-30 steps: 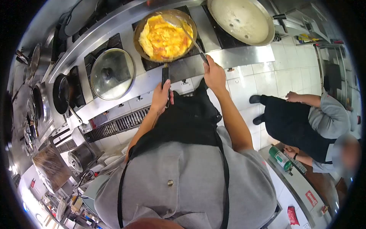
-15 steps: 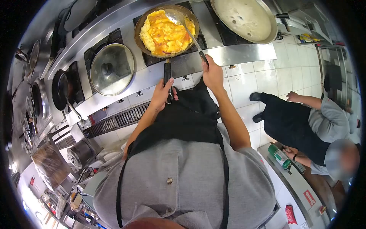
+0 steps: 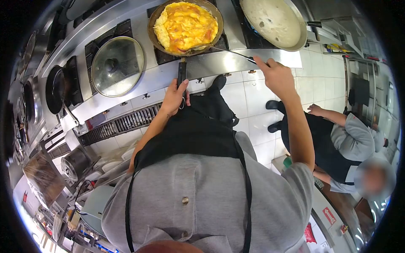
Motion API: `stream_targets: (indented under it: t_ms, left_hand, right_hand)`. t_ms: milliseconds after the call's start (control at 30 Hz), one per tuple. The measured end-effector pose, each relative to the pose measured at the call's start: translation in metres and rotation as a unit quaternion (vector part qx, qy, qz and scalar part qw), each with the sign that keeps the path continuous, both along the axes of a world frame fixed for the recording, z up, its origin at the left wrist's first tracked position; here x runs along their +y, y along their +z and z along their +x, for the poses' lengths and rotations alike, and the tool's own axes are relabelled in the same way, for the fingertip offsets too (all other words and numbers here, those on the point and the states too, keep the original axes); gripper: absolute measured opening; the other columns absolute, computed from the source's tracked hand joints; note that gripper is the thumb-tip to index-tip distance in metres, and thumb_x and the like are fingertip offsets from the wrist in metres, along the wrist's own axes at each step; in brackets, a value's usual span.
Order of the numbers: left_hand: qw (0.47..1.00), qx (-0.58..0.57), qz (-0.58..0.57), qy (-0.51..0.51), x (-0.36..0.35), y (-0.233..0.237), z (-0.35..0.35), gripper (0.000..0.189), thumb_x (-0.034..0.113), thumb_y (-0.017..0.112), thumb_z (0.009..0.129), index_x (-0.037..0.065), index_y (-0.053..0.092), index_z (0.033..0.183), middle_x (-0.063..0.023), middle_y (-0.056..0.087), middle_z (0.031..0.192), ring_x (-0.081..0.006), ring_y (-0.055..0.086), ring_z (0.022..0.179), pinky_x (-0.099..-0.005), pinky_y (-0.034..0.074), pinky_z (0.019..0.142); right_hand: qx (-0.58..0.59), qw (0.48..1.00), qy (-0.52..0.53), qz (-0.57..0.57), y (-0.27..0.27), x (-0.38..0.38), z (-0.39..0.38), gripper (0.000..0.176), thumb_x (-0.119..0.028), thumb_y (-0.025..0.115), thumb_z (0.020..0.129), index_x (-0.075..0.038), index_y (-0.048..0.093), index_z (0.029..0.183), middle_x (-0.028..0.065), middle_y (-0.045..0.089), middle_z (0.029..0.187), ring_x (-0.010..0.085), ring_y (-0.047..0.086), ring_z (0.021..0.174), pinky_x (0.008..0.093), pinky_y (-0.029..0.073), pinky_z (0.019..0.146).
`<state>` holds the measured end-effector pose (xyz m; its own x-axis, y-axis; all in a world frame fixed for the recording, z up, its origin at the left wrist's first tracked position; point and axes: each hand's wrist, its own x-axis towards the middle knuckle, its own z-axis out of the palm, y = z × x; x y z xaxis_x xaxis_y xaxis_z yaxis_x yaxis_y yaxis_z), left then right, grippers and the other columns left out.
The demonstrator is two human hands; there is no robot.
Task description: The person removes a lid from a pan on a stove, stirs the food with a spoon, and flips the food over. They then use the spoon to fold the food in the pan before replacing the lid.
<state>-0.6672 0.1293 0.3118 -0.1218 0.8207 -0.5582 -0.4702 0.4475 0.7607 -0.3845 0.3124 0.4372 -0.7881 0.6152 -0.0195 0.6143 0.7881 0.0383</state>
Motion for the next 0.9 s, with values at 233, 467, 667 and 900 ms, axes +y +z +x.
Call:
stream_targets:
  t_ms: [233,467,667,900]
  left_hand:
    - [1.000,0.016,-0.007,-0.008,0.001,0.001,-0.003,0.029,0.028,0.057,0.096,0.002,0.043,0.095,-0.0073,0.050,0.061,-0.0164,0.049,0.045,-0.0310,0.043,0.039]
    - [1.000,0.017,-0.008,-0.016,0.004,0.001,-0.005,0.029,0.028,0.056,0.096,0.002,0.042,0.099,-0.0076,0.050,0.061,-0.0169,0.049,0.044,-0.0305,0.043,0.039]
    - [1.000,0.016,-0.011,-0.017,0.004,0.003,-0.006,0.029,0.028,0.056,0.096,0.002,0.042,0.099,-0.0082,0.050,0.061,-0.0168,0.048,0.043,-0.0307,0.043,0.039]
    - [0.999,0.029,-0.004,-0.013,0.004,-0.002,-0.004,0.029,0.028,0.055,0.096,0.003,0.042,0.097,-0.0070,0.050,0.060,-0.0162,0.048,0.042,-0.0300,0.041,0.038]
  right_hand:
    - [0.006,0.997,-0.034,0.063,-0.058,-0.017,-0.007,0.064,-0.001,0.057,0.075,-0.022,0.049,0.136,0.0066,0.053,0.079,0.0245,0.062,0.064,0.0368,0.052,0.053]
    - [0.024,0.995,-0.075,0.067,-0.075,-0.027,-0.013,0.069,0.002,0.056,0.075,-0.021,0.046,0.139,0.0065,0.052,0.079,0.0251,0.060,0.063,0.0378,0.052,0.053]
    - [0.032,0.992,-0.105,0.060,-0.084,-0.035,-0.022,0.070,0.002,0.057,0.075,-0.022,0.045,0.139,0.0070,0.052,0.078,0.0257,0.060,0.063,0.0390,0.051,0.053]
    - [0.039,0.993,-0.098,0.052,-0.073,-0.038,-0.020,0.059,-0.004,0.059,0.082,-0.023,0.049,0.137,0.0068,0.054,0.075,0.0267,0.059,0.059,0.0391,0.049,0.052]
